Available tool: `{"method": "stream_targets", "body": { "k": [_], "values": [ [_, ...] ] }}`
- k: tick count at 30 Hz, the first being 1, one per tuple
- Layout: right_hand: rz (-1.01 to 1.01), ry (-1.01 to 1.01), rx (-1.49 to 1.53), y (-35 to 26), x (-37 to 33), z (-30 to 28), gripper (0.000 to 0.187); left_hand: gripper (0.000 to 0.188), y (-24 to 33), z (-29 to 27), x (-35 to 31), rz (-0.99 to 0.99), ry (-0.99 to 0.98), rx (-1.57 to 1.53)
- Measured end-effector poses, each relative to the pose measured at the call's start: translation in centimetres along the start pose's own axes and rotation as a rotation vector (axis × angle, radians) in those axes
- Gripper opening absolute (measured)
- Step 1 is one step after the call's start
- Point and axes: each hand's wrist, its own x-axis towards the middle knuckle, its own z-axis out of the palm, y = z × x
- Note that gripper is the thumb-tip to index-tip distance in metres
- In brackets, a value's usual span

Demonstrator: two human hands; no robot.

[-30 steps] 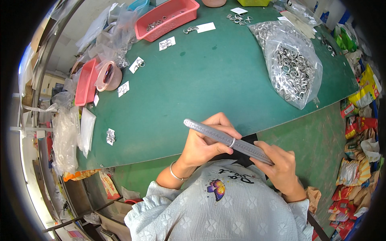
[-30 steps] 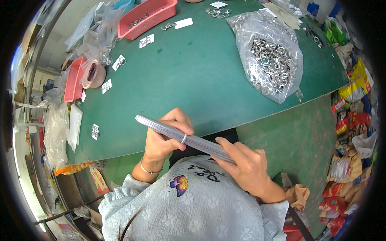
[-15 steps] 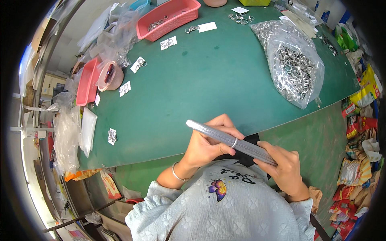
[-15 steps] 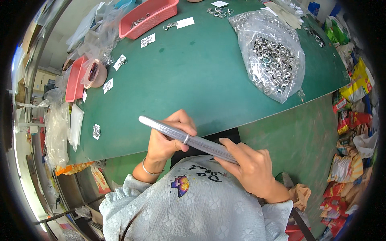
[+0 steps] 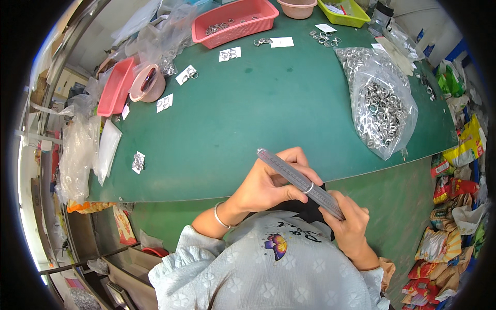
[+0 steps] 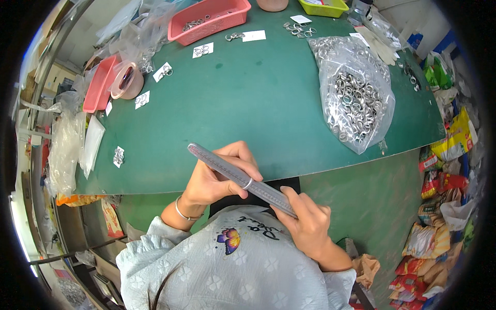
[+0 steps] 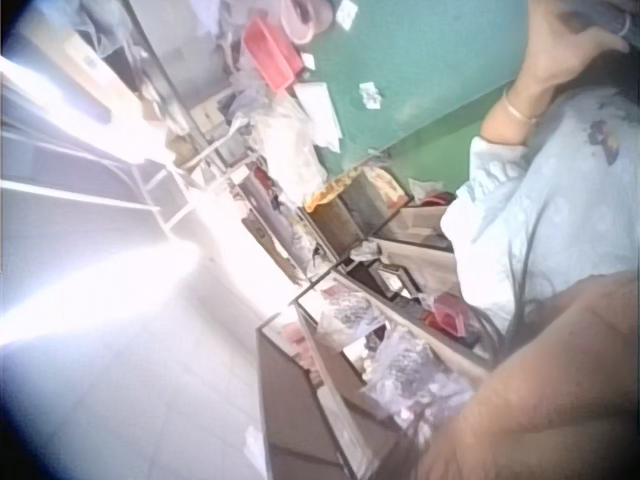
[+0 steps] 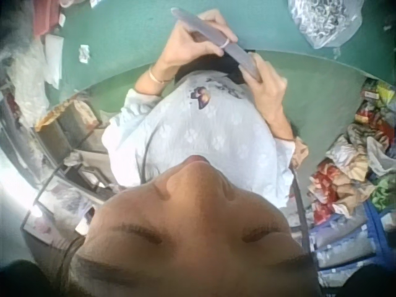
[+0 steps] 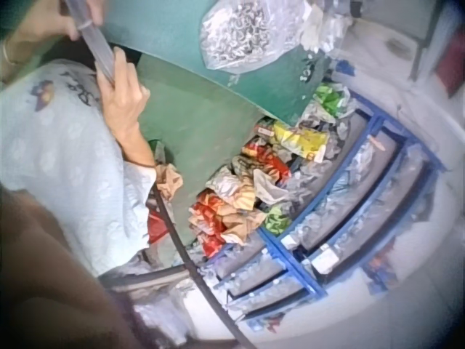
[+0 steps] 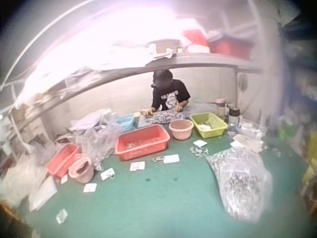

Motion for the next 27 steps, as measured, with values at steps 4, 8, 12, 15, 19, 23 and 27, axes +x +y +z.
{"method": "stream_targets", "body": {
  "k": [4, 8, 12, 15, 19, 23, 27],
  "values": [
    [-0.004, 0.021, 0.026, 0.0, 0.1, 0.4, 0.036, 0.029, 0.3, -0.1, 0.2, -0.009, -0.027, -0.018],
    [0.027, -0.004, 0.052, -0.3, 0.4, 0.1, 0.034, 0.03, -0.4, -0.4, 0.5, -0.042, -0.023, -0.102],
    [0.026, -0.043, 0.076, -0.7, 0.6, -0.1, 0.034, 0.035, -1.3, -1.2, 0.7, -0.05, -0.043, -0.139],
    [0.076, -0.166, 0.084, -1.1, 1.0, -0.9, 0.036, 0.032, -1.8, -1.9, 0.7, -0.052, -0.084, -0.178],
    [0.094, -0.225, 0.117, -1.4, 1.0, -1.2, 0.037, 0.031, -2.5, -2.2, 0.6, -0.049, -0.093, -0.209],
    [0.142, -0.268, 0.158, -1.9, 1.4, -1.5, 0.035, 0.032, -3.4, -2.5, 0.4, -0.015, -0.086, -0.242],
    [0.173, -0.288, 0.188, -2.0, 1.7, -1.5, 0.033, 0.031, -4.1, -2.9, 0.4, 0.014, -0.091, -0.289]
  ]
}}
